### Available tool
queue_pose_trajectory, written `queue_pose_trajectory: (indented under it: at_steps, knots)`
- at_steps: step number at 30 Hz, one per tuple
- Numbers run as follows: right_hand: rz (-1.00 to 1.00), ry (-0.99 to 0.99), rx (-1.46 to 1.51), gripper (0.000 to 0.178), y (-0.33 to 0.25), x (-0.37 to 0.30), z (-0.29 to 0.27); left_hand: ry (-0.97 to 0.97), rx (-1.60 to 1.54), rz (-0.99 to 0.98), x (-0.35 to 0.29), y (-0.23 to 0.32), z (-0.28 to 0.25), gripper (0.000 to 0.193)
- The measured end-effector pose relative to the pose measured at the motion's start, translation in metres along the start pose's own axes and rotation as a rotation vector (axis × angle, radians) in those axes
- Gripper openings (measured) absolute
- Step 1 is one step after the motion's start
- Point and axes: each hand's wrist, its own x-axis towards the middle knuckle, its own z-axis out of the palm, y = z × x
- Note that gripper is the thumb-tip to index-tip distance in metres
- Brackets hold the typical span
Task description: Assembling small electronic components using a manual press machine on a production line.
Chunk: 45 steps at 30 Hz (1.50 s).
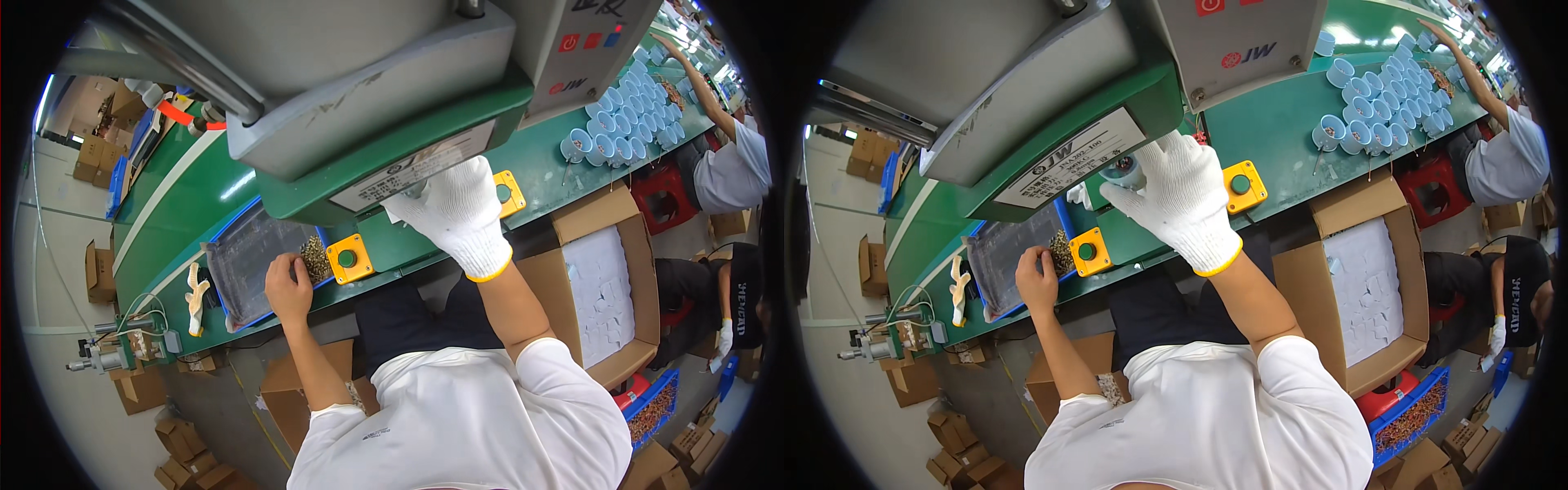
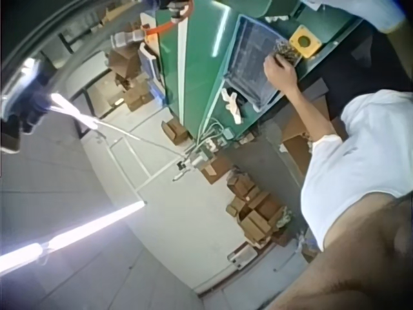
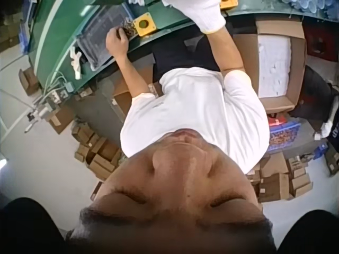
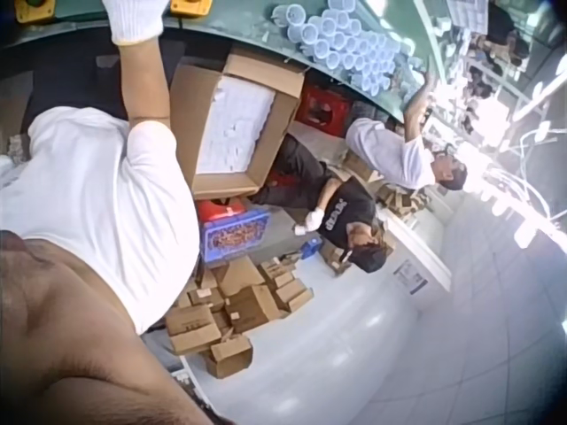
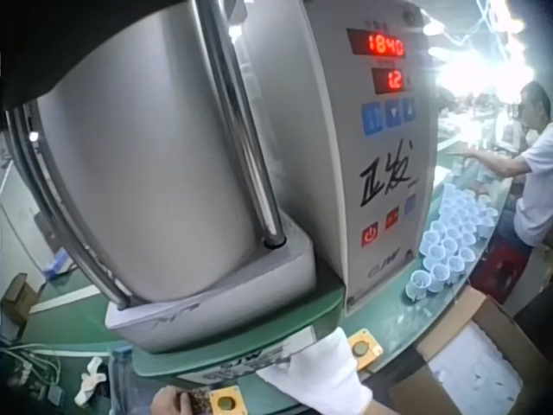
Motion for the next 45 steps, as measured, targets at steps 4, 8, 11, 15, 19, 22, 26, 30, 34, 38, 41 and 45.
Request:
queue_pose_trajectory:
  at_steps: [4,8,11,15,19,22,26,30,34,38,41,45]
  knots:
    - [0.099,-0.112,0.040,0.050,-0.013,0.009,-0.009,0.024,0.009,-0.017,0.001,0.001,-0.001,0.006]
    - [0.029,-0.143,-0.041,0.049,-0.002,0.003,0.007,0.059,0.016,-0.013,-0.001,0.003,-0.004,0.005]
    - [-0.186,0.478,0.268,0.048,0.052,-0.043,0.018,0.094,-0.171,0.022,-0.001,0.025,0.001,0.006]
    - [-0.168,0.440,-0.004,0.030,0.112,-0.081,-0.019,0.074,-0.291,0.256,-0.035,0.076,0.033,0.010]
    - [-0.255,0.399,0.015,0.020,0.122,-0.078,-0.024,0.254,-0.180,0.244,-0.056,0.061,0.066,0.019]
    - [-0.239,0.535,-0.083,0.012,0.118,-0.070,-0.002,0.220,-0.089,0.160,-0.038,0.081,0.053,0.015]
    - [-0.091,0.459,0.280,0.020,0.136,-0.085,-0.002,0.128,-0.127,0.149,-0.017,0.095,0.051,0.010]
    - [0.090,0.452,0.424,0.029,0.143,-0.091,-0.004,0.023,-0.249,0.183,0.008,0.120,0.030,0.011]
    - [0.074,0.399,0.247,0.026,0.140,-0.085,-0.004,0.000,-0.449,0.175,0.025,0.122,0.045,0.015]
    - [0.075,0.416,0.247,0.026,0.142,-0.084,-0.003,-0.015,-0.429,0.073,0.031,0.135,0.053,0.014]
    - [0.067,0.395,0.232,0.026,0.144,-0.083,-0.006,-0.008,-0.475,0.026,0.029,0.139,0.048,0.012]
    - [0.065,0.387,0.214,0.026,0.141,-0.083,-0.006,0.010,-0.519,0.015,0.027,0.134,0.046,0.012]
